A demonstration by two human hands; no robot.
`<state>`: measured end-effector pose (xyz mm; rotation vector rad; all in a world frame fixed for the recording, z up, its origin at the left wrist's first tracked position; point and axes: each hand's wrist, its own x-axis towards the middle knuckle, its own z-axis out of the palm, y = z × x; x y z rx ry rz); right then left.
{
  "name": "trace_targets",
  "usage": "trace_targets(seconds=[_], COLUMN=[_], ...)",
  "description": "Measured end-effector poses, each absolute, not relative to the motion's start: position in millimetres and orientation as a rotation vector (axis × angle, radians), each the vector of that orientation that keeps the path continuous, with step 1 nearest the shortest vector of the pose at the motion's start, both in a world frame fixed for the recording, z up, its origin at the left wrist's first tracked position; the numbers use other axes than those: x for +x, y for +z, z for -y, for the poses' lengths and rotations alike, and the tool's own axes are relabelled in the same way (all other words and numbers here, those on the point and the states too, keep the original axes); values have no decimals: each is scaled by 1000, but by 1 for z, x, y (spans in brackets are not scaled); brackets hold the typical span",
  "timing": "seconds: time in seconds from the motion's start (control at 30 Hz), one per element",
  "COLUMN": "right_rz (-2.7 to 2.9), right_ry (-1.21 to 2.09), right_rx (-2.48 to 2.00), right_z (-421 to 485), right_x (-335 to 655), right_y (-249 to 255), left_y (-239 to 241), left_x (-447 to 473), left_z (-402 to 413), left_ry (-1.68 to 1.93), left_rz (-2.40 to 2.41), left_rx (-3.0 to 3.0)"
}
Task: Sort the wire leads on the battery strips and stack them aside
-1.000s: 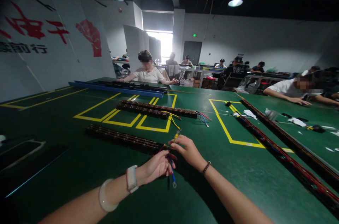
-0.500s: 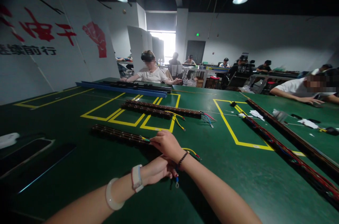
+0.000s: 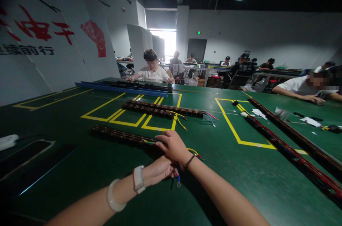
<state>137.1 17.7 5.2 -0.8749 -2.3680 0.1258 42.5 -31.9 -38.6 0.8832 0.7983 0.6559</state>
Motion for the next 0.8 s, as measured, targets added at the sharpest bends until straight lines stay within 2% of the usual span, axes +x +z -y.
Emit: trace_targets(seconds=[0.13, 0.33, 0.57, 0.8], right_rz=[2280, 2327, 2372, 2339], right_ry=[103, 118, 102, 78], right_rx=[-989, -1141, -1146, -1162], right_z=[-20, -13, -16, -14], right_x=[183, 234, 236, 235], right_y=[-7, -34, -46, -46], left_y=[-29, 2, 6, 8], left_x=[37, 21, 19, 20], left_z=[34, 27, 30, 34], left_ry=[587, 328, 153, 128], left_rz=[-897, -1113, -1355, -1455], left_rx=[1014, 1554, 2114, 2521])
